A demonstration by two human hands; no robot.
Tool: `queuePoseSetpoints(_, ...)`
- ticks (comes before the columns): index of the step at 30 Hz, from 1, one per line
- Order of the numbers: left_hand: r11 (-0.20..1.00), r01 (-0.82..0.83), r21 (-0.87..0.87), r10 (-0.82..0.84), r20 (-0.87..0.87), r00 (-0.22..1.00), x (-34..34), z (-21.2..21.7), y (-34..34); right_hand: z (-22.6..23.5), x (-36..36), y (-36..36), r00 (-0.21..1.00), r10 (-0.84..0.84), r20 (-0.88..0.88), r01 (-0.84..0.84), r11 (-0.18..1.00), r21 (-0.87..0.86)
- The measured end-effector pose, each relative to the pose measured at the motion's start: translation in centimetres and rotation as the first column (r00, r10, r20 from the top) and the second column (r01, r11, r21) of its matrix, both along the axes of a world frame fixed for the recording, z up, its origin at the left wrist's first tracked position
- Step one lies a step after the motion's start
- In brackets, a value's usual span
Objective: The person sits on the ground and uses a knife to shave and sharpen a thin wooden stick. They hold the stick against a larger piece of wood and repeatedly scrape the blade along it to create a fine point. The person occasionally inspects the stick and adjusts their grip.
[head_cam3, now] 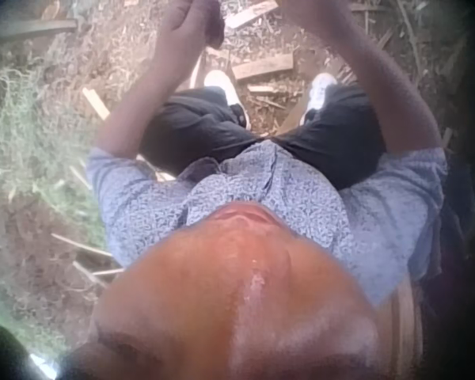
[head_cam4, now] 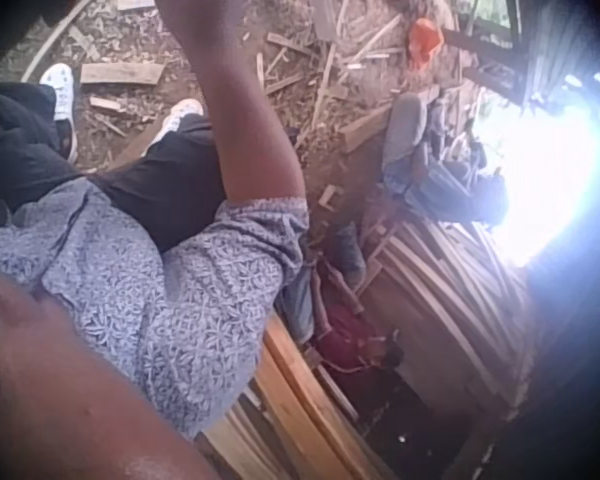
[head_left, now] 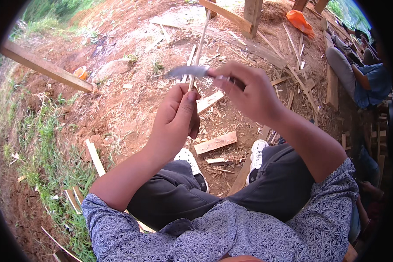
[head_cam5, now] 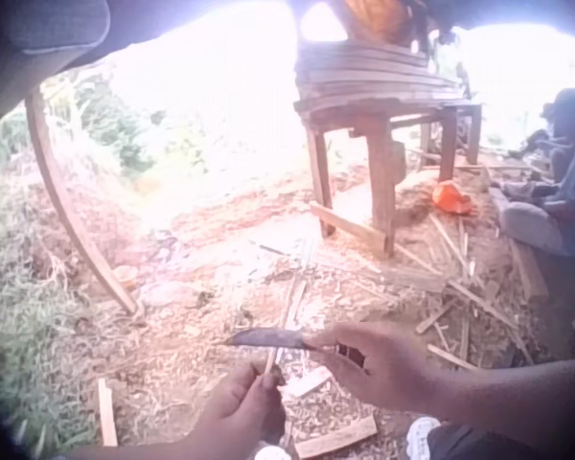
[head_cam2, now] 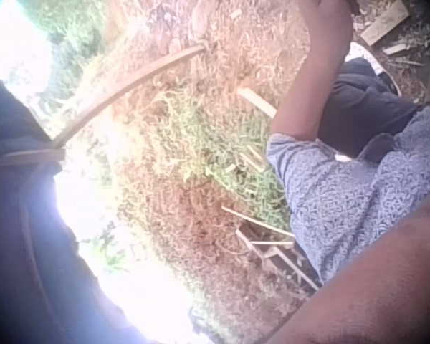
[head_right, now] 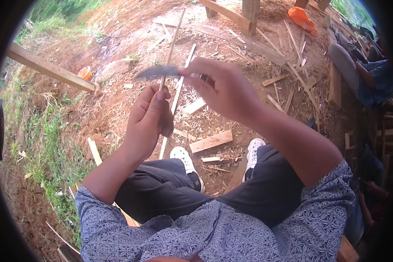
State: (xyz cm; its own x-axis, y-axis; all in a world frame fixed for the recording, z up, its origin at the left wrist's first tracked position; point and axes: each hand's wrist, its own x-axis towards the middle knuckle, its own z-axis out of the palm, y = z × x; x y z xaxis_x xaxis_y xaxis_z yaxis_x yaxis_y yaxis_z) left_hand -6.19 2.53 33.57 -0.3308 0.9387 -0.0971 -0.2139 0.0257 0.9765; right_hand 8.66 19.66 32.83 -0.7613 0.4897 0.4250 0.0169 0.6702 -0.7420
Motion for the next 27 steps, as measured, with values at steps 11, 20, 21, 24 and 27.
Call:
queuePoseSetpoints(11,0.992,0.113,0.062,-0.115,0.023,0.993,0.4,0.5,0.0,0.2,1.0,1.5,0.992,-0.019,-0.124,0.007,0.995,-0.100)
queuePoseSetpoints(20,0.999,0.033,-0.024,-0.033,-0.018,0.999,0.4,0.6,-0.3,0.7,0.5,-0.5,0.994,0.095,0.045,-0.096,0.995,0.020)
queuePoseSetpoints(21,0.999,0.041,-0.019,-0.041,-0.021,0.999,0.5,0.7,-0.3,0.4,0.6,0.9,0.999,-0.022,0.040,0.022,1.000,0.007)
queuePoseSetpoints(24,0.985,0.173,-0.007,-0.173,-0.088,0.981,1.1,1.8,-1.6,-0.2,1.3,6.1,0.954,-0.298,-0.034,0.297,0.954,-0.042)
queuePoseSetpoints(27,0.980,0.196,0.048,-0.191,-0.091,0.977,1.2,1.9,-1.8,0.9,2.3,7.4,0.903,-0.362,-0.231,0.346,0.932,-0.110)
